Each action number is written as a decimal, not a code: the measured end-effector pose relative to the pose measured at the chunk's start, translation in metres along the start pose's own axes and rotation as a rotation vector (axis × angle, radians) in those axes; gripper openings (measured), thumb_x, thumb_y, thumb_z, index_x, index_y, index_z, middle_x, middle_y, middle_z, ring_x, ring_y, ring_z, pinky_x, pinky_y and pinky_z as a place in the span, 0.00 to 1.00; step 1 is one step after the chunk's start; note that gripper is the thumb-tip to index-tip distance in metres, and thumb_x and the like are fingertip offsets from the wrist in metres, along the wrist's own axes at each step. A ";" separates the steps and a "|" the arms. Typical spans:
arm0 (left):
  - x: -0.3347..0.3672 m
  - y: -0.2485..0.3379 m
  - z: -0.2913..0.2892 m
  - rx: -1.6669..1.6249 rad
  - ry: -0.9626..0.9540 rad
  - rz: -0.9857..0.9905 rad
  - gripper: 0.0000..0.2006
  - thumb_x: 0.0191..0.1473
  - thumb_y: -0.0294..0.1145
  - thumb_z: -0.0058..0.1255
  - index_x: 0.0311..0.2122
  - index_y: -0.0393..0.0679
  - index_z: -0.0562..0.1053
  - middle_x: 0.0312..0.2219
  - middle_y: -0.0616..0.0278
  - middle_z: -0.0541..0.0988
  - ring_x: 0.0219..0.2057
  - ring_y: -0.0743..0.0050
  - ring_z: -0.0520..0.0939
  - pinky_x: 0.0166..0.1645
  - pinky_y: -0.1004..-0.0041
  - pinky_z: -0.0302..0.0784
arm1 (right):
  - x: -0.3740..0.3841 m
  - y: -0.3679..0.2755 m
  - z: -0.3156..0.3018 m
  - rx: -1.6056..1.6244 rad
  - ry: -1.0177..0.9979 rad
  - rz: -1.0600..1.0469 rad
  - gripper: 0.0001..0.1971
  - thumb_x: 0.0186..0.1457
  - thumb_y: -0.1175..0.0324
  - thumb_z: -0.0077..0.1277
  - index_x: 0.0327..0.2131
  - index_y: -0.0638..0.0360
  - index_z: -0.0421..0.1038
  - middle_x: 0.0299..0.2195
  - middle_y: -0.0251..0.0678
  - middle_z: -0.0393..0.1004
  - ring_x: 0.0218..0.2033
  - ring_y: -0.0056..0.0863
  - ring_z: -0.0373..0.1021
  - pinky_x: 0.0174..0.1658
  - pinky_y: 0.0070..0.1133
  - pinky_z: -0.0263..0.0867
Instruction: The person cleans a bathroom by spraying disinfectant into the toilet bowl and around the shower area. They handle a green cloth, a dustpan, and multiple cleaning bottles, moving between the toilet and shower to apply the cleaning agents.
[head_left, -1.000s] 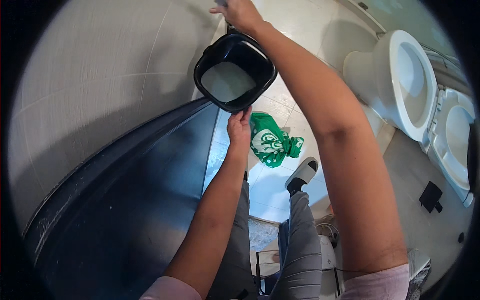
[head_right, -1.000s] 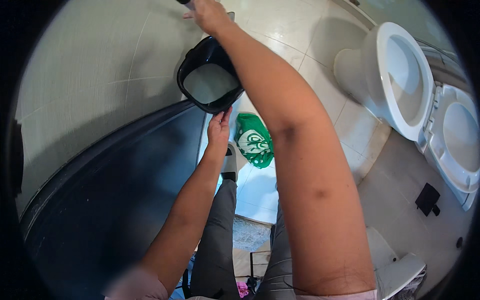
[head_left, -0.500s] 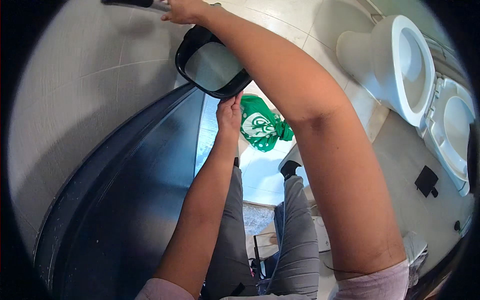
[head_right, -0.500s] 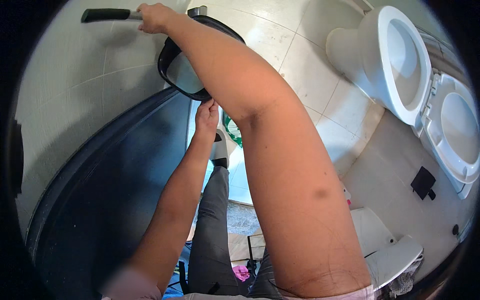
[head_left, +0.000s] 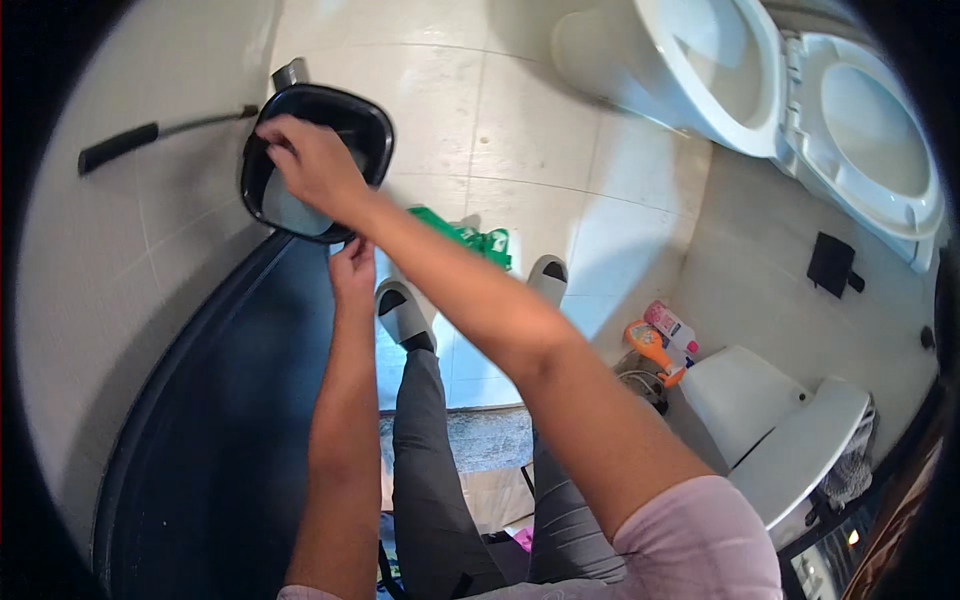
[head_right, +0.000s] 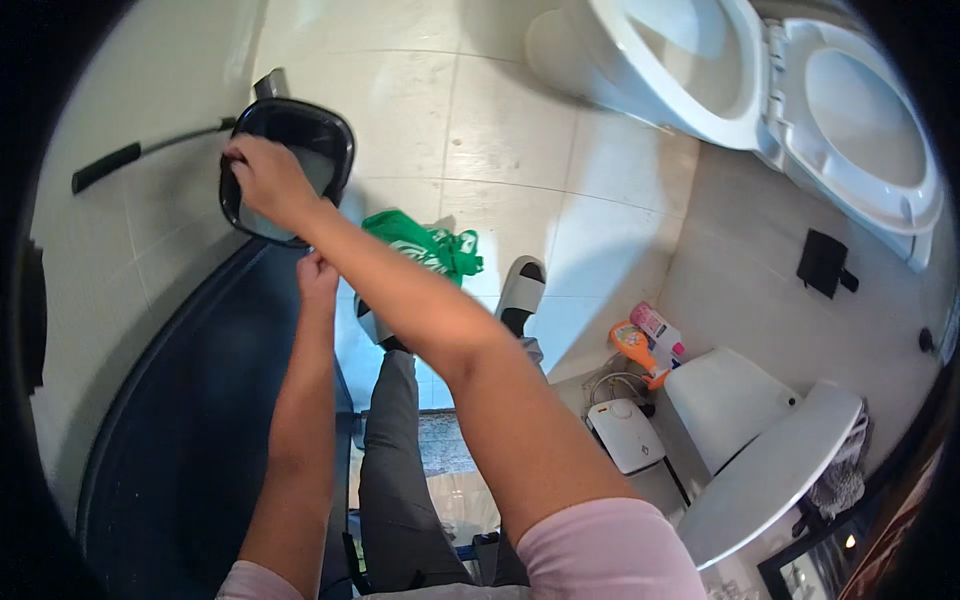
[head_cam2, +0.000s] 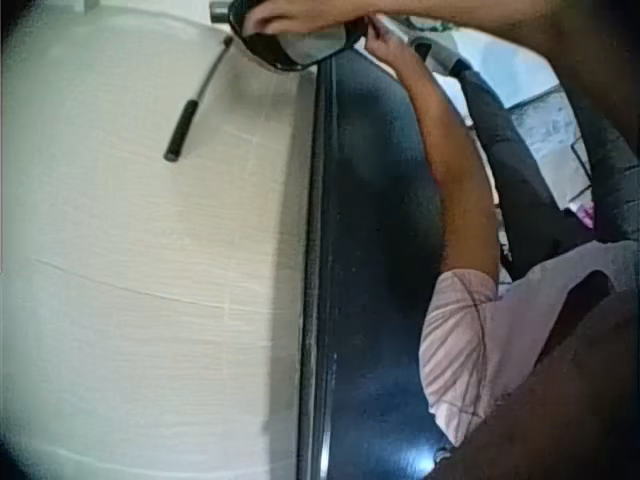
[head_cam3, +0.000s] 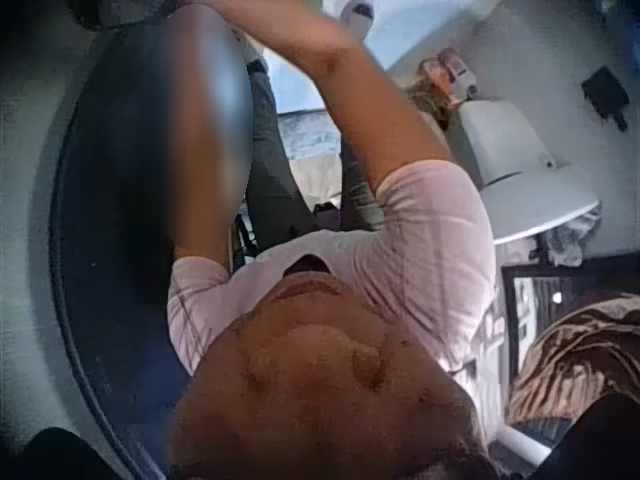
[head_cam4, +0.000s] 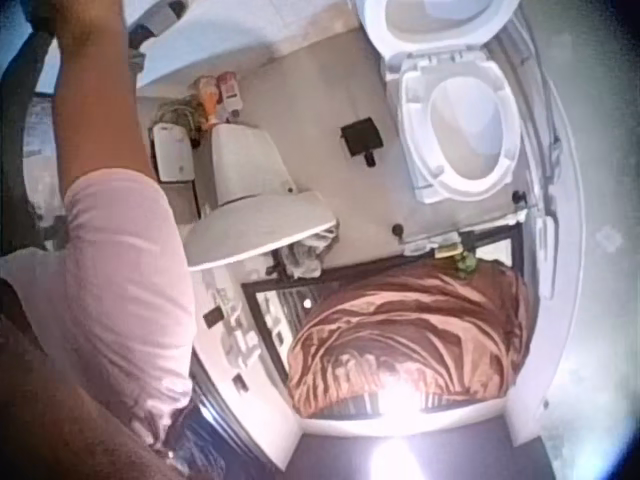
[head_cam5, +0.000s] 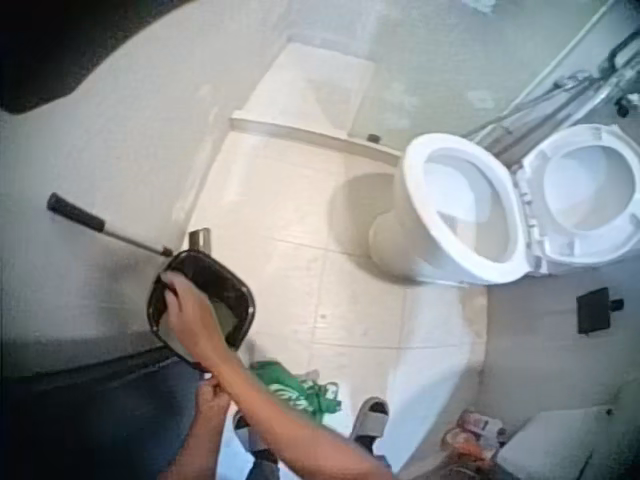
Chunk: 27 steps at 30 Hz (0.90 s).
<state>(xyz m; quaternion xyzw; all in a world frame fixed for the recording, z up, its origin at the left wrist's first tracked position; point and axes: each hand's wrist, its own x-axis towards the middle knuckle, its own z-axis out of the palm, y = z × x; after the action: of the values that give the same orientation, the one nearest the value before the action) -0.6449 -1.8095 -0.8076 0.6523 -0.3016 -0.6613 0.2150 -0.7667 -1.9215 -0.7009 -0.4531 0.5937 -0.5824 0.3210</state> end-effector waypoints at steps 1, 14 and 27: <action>0.005 -0.001 -0.004 -0.431 0.096 -0.233 0.14 0.47 0.13 0.35 0.42 0.22 0.62 0.43 0.43 0.67 0.47 0.52 0.68 0.53 0.61 0.65 | -0.023 -0.008 -0.019 0.035 0.049 0.101 0.09 0.51 0.72 0.43 0.36 0.62 0.69 0.34 0.44 0.72 0.33 0.37 0.71 0.37 0.23 0.67; -0.081 -0.074 0.011 -0.181 -0.113 -0.549 0.13 0.50 0.14 0.32 0.41 0.20 0.56 0.43 0.38 0.66 0.47 0.43 0.68 0.53 0.55 0.67 | -0.427 0.053 -0.343 0.158 1.275 1.106 0.15 0.47 0.81 0.37 0.40 0.60 0.64 0.26 0.43 0.72 0.19 0.24 0.68 0.21 0.18 0.66; -0.157 -0.115 0.143 -0.201 -0.149 -0.700 0.21 0.48 0.18 0.45 0.47 0.27 0.54 0.42 0.41 0.66 0.46 0.47 0.70 0.53 0.60 0.68 | -0.659 0.109 -0.501 0.725 1.999 1.211 0.13 0.47 0.70 0.49 0.35 0.63 0.59 0.26 0.44 0.66 0.25 0.35 0.66 0.28 0.28 0.65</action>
<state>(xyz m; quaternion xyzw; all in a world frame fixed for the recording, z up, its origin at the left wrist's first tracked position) -0.7655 -1.6029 -0.7757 0.6418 -0.0086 -0.7666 0.0163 -0.9876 -1.1295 -0.8462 0.6588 0.4971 -0.5624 0.0503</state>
